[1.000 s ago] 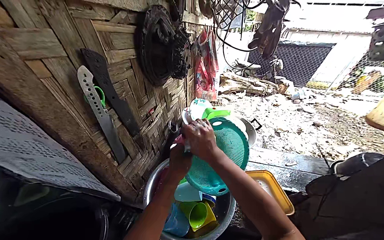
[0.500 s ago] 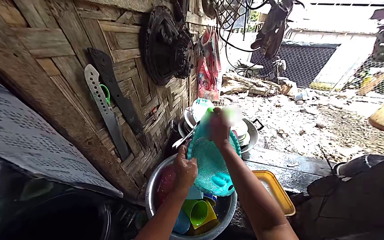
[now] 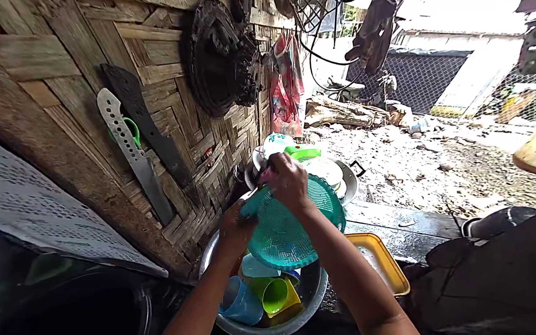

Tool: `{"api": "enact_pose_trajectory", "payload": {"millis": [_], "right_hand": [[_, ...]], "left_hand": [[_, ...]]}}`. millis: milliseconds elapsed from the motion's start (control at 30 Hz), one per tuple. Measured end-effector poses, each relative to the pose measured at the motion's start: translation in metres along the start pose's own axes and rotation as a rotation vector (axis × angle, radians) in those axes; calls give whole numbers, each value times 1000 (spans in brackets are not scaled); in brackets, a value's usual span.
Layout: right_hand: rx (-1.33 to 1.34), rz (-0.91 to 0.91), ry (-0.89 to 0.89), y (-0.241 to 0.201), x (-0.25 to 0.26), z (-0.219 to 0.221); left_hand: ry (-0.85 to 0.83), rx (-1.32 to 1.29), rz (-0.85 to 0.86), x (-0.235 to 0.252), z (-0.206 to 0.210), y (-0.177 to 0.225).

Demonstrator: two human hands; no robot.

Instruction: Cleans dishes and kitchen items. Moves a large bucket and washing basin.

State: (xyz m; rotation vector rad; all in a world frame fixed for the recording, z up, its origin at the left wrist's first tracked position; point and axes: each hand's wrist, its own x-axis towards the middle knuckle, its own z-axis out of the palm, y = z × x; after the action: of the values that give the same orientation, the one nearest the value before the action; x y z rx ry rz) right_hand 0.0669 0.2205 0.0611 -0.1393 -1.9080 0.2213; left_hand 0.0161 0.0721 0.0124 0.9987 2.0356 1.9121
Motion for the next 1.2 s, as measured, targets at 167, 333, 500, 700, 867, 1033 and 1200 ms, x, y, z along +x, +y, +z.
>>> {"api": "enact_pose_trajectory", "payload": {"millis": [167,333,500,700,867,1033,1200], "right_hand": [[-99,476,108,60,-21,-30],[645,1004,25,76,-78,-54],[839,1317,25,68,-73,-82],[888,1412,26,72,-58,-114],[1267,1186,201,60,-41,-117],[819,624,367,39,-26,-84],[-120,-31,136,-8,-28,-47]], "left_hand": [[276,-127,-40,1,-2,-12],[403,-214,-77,9,-4,-19],[275,70,117,18,-1,-49],[-248,782,1067,-13,-16,-54],[-203,631,1372,1,-14,-49],[-37,266,867,-4,13,-21],[54,230,374,2,36,18]]}}
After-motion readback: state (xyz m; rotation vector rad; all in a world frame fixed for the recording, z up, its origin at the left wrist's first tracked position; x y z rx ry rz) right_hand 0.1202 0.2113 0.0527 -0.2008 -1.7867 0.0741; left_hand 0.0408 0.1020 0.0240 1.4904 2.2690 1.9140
